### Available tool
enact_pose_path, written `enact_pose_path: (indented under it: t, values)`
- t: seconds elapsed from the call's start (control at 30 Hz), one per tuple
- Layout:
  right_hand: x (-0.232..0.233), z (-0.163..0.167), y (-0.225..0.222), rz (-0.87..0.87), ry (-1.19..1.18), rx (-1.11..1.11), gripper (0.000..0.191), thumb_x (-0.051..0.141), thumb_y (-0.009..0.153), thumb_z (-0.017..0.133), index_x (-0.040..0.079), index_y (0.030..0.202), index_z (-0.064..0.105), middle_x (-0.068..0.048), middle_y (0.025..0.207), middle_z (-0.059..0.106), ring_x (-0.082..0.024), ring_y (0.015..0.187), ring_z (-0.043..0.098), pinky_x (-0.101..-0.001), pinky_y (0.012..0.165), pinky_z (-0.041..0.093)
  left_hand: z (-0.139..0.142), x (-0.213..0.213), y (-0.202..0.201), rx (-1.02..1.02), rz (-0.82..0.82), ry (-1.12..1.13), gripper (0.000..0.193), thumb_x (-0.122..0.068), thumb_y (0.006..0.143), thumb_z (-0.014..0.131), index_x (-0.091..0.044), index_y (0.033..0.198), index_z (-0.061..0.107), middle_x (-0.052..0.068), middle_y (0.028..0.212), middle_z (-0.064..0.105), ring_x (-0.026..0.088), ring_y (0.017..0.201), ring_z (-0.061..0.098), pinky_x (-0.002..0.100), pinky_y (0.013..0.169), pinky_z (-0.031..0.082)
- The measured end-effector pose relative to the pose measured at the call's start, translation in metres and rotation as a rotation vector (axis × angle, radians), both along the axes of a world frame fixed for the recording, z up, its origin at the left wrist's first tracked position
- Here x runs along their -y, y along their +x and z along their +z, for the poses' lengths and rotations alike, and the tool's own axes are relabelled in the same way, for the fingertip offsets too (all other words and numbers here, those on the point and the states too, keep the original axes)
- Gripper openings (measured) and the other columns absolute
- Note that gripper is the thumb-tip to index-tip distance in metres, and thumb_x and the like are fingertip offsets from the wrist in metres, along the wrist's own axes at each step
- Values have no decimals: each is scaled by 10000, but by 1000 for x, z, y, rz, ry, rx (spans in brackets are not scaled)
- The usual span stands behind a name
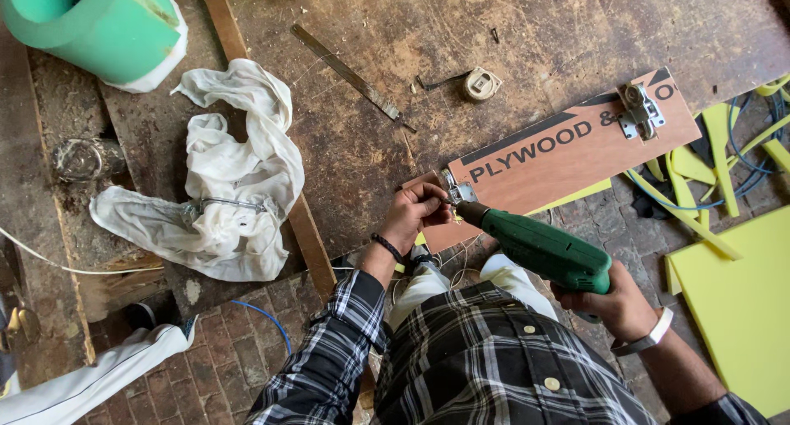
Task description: The person attaches metal hinges to a rectangular plywood board using a corded drill and a hammer. They position the hinges, drill pilot holes, and secure the hardware with screws, occasionally tapping with a hammer. The work occurs on a cluttered wooden workbench with foam pieces and tools nearby.
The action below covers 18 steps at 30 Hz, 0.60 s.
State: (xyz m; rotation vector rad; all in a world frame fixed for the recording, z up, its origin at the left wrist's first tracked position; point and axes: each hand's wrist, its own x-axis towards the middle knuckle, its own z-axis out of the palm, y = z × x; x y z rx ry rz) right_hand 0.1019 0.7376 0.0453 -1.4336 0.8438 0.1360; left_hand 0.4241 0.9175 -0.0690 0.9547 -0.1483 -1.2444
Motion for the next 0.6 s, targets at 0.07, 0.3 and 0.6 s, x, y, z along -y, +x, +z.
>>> enact_pose_path:
  t: [0.07, 0.3, 0.6]
  values:
    - [1, 2, -2, -4, 28, 23, 406, 27, 634, 782, 15, 1033, 704, -80, 809, 731, -161, 679, 649, -326, 603, 527, 3, -2, 4, 108, -47, 41, 128, 19, 1006, 592, 5, 989, 718, 129, 892, 741, 208, 790, 752, 381, 745, 667]
    - [13, -2, -17, 19, 39, -40, 320, 10, 624, 773, -24, 939, 724, -92, 757, 722, -180, 633, 636, -337, 573, 500, 16, -2, 12, 233, -251, 98, 132, 28, 970, 599, 11, 1011, 723, 137, 899, 763, 200, 788, 771, 362, 733, 681]
    - [18, -12, -22, -69, 50, -71, 402, -2, 618, 793, 4, 1015, 725, -93, 847, 770, -180, 733, 694, -336, 661, 559, -16, 1, -7, -214, -178, -8, 123, -62, 994, 636, 8, 1055, 718, 120, 956, 752, 205, 843, 765, 374, 790, 670]
